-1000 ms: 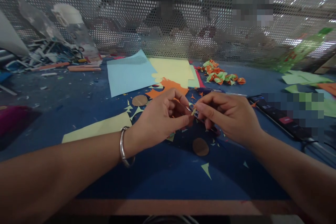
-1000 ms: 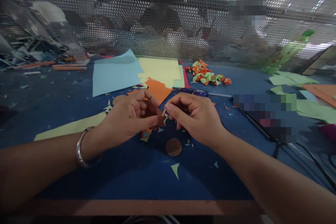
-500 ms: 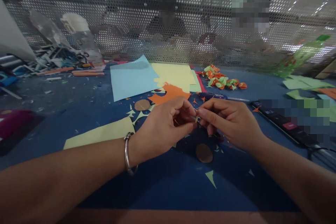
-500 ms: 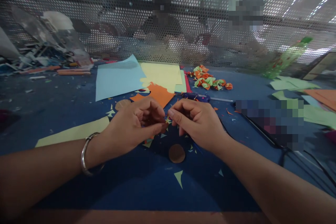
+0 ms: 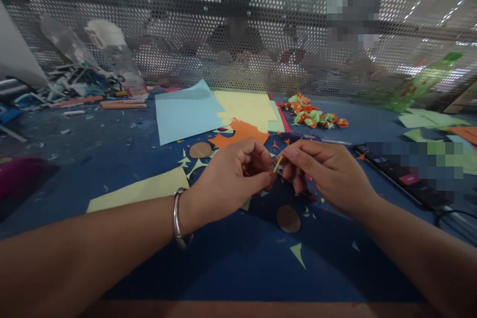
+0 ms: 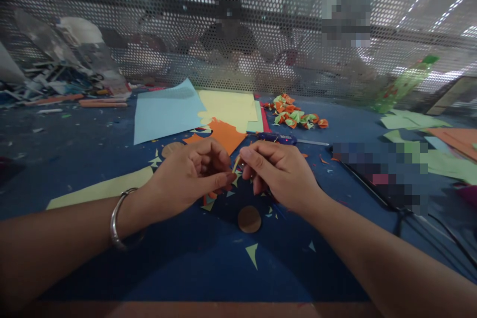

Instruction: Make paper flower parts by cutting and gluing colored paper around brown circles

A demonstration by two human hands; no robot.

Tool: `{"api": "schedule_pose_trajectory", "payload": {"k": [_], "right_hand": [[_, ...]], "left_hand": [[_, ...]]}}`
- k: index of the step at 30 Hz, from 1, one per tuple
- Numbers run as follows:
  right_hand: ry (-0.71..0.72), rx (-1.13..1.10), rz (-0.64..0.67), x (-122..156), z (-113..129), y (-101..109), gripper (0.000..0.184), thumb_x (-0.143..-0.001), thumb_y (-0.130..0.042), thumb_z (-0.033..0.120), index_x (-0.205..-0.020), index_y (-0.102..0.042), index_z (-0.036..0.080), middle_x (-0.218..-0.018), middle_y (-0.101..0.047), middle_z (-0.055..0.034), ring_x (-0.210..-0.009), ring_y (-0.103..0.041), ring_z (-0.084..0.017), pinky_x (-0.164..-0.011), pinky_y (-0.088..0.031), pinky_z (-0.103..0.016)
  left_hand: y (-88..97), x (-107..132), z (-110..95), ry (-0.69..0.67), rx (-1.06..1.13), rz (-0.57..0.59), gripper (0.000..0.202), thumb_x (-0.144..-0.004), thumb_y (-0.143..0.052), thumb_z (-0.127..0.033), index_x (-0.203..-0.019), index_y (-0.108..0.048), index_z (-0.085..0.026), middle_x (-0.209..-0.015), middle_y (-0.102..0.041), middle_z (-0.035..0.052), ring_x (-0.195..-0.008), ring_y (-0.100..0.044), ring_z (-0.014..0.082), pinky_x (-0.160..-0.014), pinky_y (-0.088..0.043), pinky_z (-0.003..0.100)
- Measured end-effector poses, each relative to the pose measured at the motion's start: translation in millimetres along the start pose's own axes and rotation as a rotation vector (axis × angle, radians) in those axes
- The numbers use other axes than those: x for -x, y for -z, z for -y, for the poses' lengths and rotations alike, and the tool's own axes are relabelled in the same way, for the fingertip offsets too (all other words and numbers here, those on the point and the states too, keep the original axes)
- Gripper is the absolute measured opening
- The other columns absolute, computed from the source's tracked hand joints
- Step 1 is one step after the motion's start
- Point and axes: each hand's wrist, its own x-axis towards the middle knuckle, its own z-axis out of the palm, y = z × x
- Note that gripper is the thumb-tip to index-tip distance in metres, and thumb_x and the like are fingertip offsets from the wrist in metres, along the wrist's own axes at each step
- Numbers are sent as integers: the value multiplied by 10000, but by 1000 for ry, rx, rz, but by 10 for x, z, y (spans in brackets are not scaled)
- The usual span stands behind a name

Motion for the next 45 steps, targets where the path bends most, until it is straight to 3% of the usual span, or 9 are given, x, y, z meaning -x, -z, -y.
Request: {"api": "schedule_pose_trajectory", "payload": {"k": [11, 18, 26, 31, 35, 38, 45], "right_hand": [[51, 65, -2, 7, 17, 0, 302, -942, -674, 365, -711, -667, 170, -591, -660, 13, -402, -569, -56, -352, -404, -162], [117, 123, -7, 28, 34, -19, 243, -944, -676, 329, -749, -691, 185, -603, -651, 27, -402, -578, -57, -356, -409, -169], [161, 172, -54, 44, 53, -25, 244, -951, -666, 327, -751, -681, 189, -629, -669, 26, -419, -602, -61, -385, -434, -173], [169, 269, -133, 32, 64, 55, 227, -949, -657, 303, -753, -671, 189, -606, -667, 27, -402, -589, -68, -393, -423, -189], [164, 385, -158, 0, 19, 150, 208, -938, -661, 340, -788, -682, 196, -628, -663, 22, -434, -582, -82, -441, -424, -218], [126, 508, -88, -30, -14, 233, 232, -929, -644, 392, -814, -699, 199, -635, -643, 11, -484, -573, -106, -473, -403, -247], [-68, 739, 263, -65, -42, 317, 293, -913, -601, 473, -820, -688, 209, -603, -676, 3, -513, -571, -136, -530, -368, -281]], "left_hand": [[5, 18, 19, 12, -45, 25, 217, -785, -736, -130, -904, -562, -179, -736, -673, -32, -674, -652, 98, -594, -506, 203], [12, 3, 29, -38, -89, -33, 259, -811, -763, -234, -951, -549, -194, -774, -673, -21, -718, -645, 116, -608, -483, 220], [39, 5, 20, -9, -57, -39, 289, -756, -799, -164, -909, -556, -198, -691, -641, -41, -633, -601, 102, -567, -436, 215], [117, -39, -109, 11, 38, -162, 253, -773, -787, -148, -963, -622, -172, -744, -669, -14, -703, -640, 115, -682, -498, 246], [141, -25, -235, 129, 199, -269, 211, -777, -773, -111, -944, -648, -148, -749, -679, 3, -653, -635, 105, -661, -508, 247], [137, 24, -266, 166, 260, -302, 161, -775, -766, -87, -898, -674, -135, -743, -687, 11, -661, -646, 104, -658, -506, 236], [259, 70, -114, 96, 261, -360, 125, -770, -787, -126, -863, -703, -136, -771, -676, -2, -677, -630, 88, -700, -510, 233]]}}
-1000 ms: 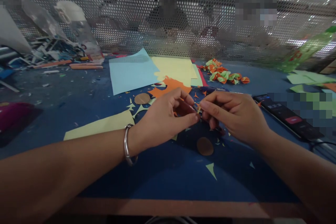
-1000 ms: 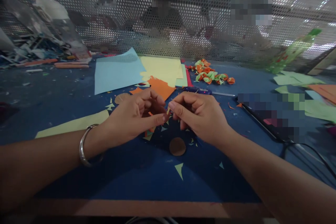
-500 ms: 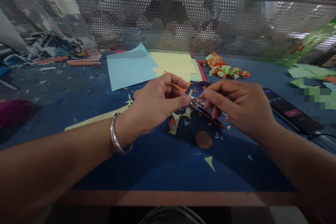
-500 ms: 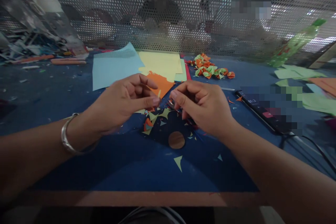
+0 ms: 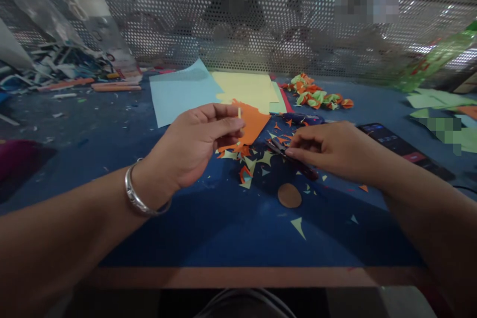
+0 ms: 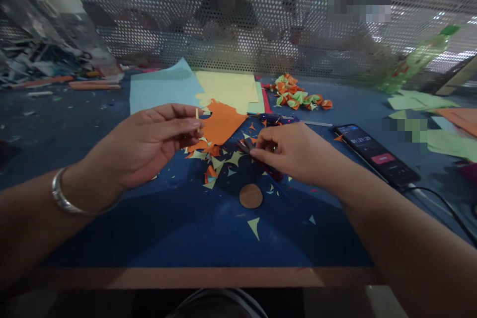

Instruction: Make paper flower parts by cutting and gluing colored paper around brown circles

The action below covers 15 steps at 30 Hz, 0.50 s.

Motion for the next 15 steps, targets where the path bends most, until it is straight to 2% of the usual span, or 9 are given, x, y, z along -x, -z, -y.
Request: {"api": "schedule_pose_trajectory", "payload": {"k": [3, 9, 12, 15], "right_hand": [[-15, 108, 48, -24, 17, -22, 260, -897, -612, 456, -820, -666, 214, -625, -695, 2, -560, -613, -151, -562, -378, -282], [1, 194, 115, -72, 33, -58, 198, -868, -577, 358, -743, -621, 211, -627, -662, -8, -541, -563, -150, -532, -321, -285], [-20, 169, 96, -65, 8, -50, 188, -846, -576, 348, -718, -608, 215, -598, -641, 3, -532, -554, -147, -533, -332, -283], [-45, 174, 21, -49, -28, -22, 173, -817, -601, 344, -699, -609, 217, -592, -645, 8, -530, -556, -146, -542, -351, -286]], "left_hand": [[62, -19, 48, -8, -26, 12, 147, -763, -801, -146, -864, -694, -144, -796, -672, -6, -694, -625, 89, -716, -507, 238], [43, -15, 86, 0, -88, 54, 160, -760, -802, -171, -836, -662, -156, -778, -653, -10, -697, -619, 97, -715, -507, 250], [26, -6, 87, 11, -94, 53, 190, -736, -823, -189, -828, -660, -156, -776, -655, -6, -701, -622, 103, -713, -515, 255], [30, 3, 87, -10, -91, 65, 207, -723, -836, -197, -835, -667, -155, -789, -658, -4, -716, -627, 104, -717, -522, 254]]}}
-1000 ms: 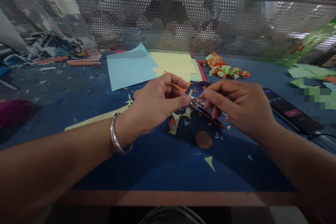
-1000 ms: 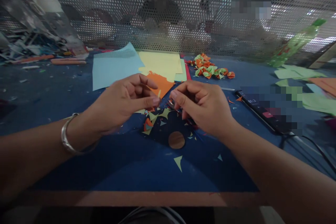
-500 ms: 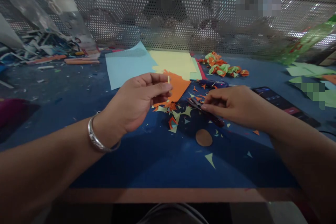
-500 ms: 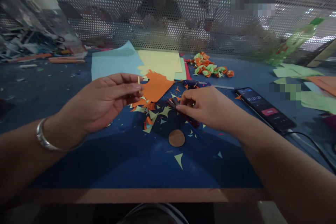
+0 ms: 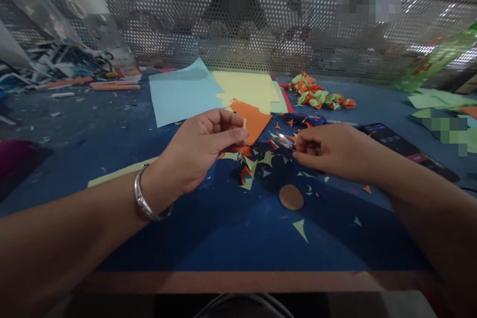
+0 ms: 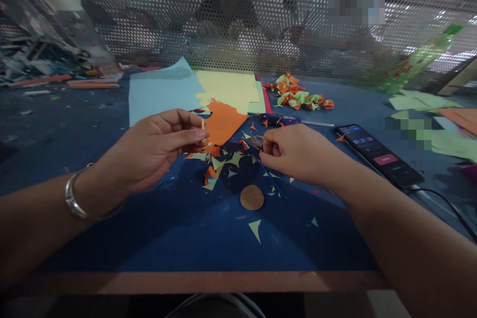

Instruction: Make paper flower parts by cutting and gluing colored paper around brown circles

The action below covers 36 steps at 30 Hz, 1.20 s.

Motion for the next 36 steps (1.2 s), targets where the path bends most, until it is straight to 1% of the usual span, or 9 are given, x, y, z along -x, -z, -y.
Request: {"api": "schedule_pose_trajectory", "payload": {"k": [4, 8, 12, 15, 19, 25, 29, 34, 36], "right_hand": [[-47, 60, -66, -4, -60, 12, 175, -822, -610, 340, -698, -620, 218, -608, -669, -11, -540, -564, -160, -545, -340, -300], [-16, 137, -71, -12, -69, -6, 249, -863, -602, 417, -709, -617, 222, -635, -656, -27, -549, -543, -172, -548, -324, -311], [89, -16, -100, 61, 48, 9, 234, -875, -625, 414, -732, -641, 229, -592, -628, -4, -523, -527, -158, -540, -333, -304], [186, -156, 15, 146, 159, 31, 228, -903, -595, 378, -771, -680, 213, -638, -654, -5, -545, -546, -147, -555, -375, -293], [285, -167, 123, 207, 227, 34, 222, -908, -608, 399, -822, -712, 223, -676, -672, -2, -566, -562, -147, -540, -384, -280], [252, -141, 276, 192, 252, 18, 194, -883, -671, 399, -771, -700, 244, -661, -667, 9, -543, -548, -142, -496, -342, -270], [261, -129, 133, 159, 192, 9, 214, -914, -600, 390, -791, -683, 235, -667, -666, 0, -563, -565, -154, -541, -369, -283], [165, -60, -101, 138, 64, 51, 196, -929, -568, 388, -847, -668, 241, -690, -679, -10, -567, -575, -173, -566, -376, -313], [120, -4, -134, 132, 30, 71, 221, -928, -565, 417, -839, -666, 242, -690, -681, -19, -572, -572, -181, -559, -367, -318]], "left_hand": [[-8, 13, -2, 20, 12, 6, 171, -750, -804, -158, -838, -658, -147, -771, -652, -11, -698, -629, 97, -724, -528, 254], [-49, 43, -12, 77, 13, 36, 162, -758, -783, -128, -848, -648, -132, -778, -654, -9, -668, -640, 100, -704, -534, 264], [-55, 57, -20, 88, 7, 78, 151, -767, -774, -126, -849, -647, -124, -789, -652, -6, -678, -638, 98, -702, -529, 258], [-16, 25, -14, 66, 16, 49, 147, -761, -766, -118, -846, -648, -136, -781, -653, -10, -675, -635, 95, -710, -521, 258], [37, -34, 14, 23, 30, 11, 143, -767, -765, -120, -852, -653, -147, -764, -660, -13, -661, -626, 91, -709, -507, 257], [61, -72, 31, 16, 37, -12, 135, -772, -778, -153, -847, -665, -154, -759, -653, -15, -666, -613, 93, -709, -495, 261], [81, -92, 2, -24, 61, -88, 121, -778, -780, -144, -833, -673, -152, -753, -645, -16, -675, -599, 84, -716, -483, 246], [48, -42, -5, 59, 110, 3, 141, -764, -797, -157, -820, -667, -155, -764, -643, -16, -681, -600, 87, -707, -485, 241], [30, -23, 2, 80, 106, 13, 167, -740, -817, -169, -806, -665, -156, -771, -643, -16, -680, -597, 91, -710, -494, 249]]}}
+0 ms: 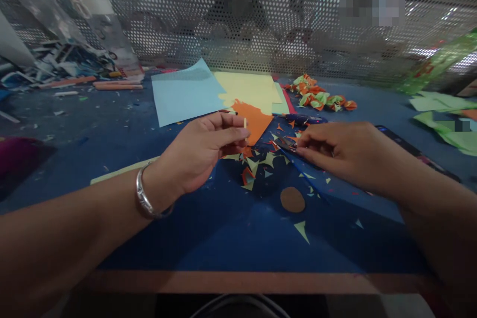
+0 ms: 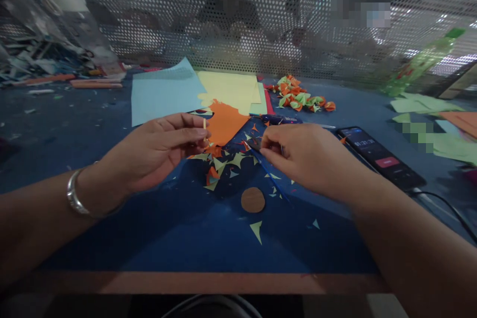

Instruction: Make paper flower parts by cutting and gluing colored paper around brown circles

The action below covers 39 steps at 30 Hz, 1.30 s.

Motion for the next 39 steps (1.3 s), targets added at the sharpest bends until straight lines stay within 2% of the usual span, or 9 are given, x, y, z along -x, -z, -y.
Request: {"api": "schedule_pose_trajectory", "payload": {"k": [6, 10, 16, 24, 26, 30, 33, 36, 39], "right_hand": [[-56, 29, 230, -44, -5, -73, 230, -871, -616, 416, -744, -643, 226, -635, -667, -11, -542, -556, -164, -509, -322, -292], [-129, -17, 238, -69, 46, -147, 97, -798, -619, 263, -716, -641, 215, -623, -664, 5, -547, -570, -143, -520, -357, -270], [-181, 8, 241, -91, 106, -154, 62, -723, -628, 228, -662, -623, 213, -607, -661, 2, -542, -584, -157, -512, -356, -284], [-217, -345, -30, -81, 82, -128, 73, -724, -678, 252, -696, -628, 207, -534, -570, 32, -467, -495, -112, -477, -383, -266], [-217, -510, -98, -68, 94, -118, 88, -738, -704, 251, -798, -663, 201, -591, -606, 22, -491, -543, -120, -478, -419, -265], [-210, -710, -298, -43, 160, -77, 379, -800, -750, 309, -1162, -690, 213, -712, -697, 2, -556, -647, -157, -506, -484, -284], [-171, -766, -466, -37, 212, -51, 60, -830, -745, 262, -865, -760, 215, -830, -732, -36, -938, -716, -218, -755, -551, -313], [-115, -971, -531, -40, 254, -54, 292, -838, -739, 182, -558, -664, 217, -836, -717, -43, -1293, -569, -213, -972, -493, -280], [-189, -1218, -496, -42, 298, -75, 178, -810, -778, 183, -639, -731, 207, -954, -727, -29, -1011, -660, -142, -749, -534, -198]], "left_hand": [[-5, -22, 42, -1, -21, -4, 186, -733, -830, -192, -821, -670, -159, -767, -651, -17, -685, -609, 93, -707, -499, 243], [-44, 10, 43, 27, -43, 0, 153, -761, -799, -167, -851, -677, -146, -778, -671, -15, -671, -628, 91, -704, -505, 249], [-72, 50, 15, 27, -61, 8, 170, -759, -804, -159, -861, -669, -135, -763, -668, -23, -652, -630, 84, -688, -501, 237], [-90, 26, 47, 46, -27, 1, 201, -727, -828, -155, -839, -664, -128, -778, -658, -18, -668, -629, 92, -666, -495, 238], [-93, 36, 44, 51, -29, 5, 226, -715, -844, -170, -846, -667, -122, -781, -661, -17, -671, -628, 93, -662, -497, 232], [-99, 66, 56, 57, -13, 28, 265, -698, -867, -198, -862, -679, -109, -787, -671, -11, -673, -623, 89, -675, -514, 222], [-115, 93, 84, 79, 16, 40, 228, -719, -850, -177, -861, -686, -107, -789, -676, -7, -690, -633, 87, -696, -526, 218], [-136, 117, 106, 88, 48, 52, 164, -757, -814, -144, -857, -688, -112, -786, -683, -5, -694, -640, 80, -703, -528, 211], [-156, 132, 110, 78, 49, 66, 154, -775, -809, -145, -866, -689, -111, -791, -686, -5, -694, -642, 72, -693, -520, 194]]}}
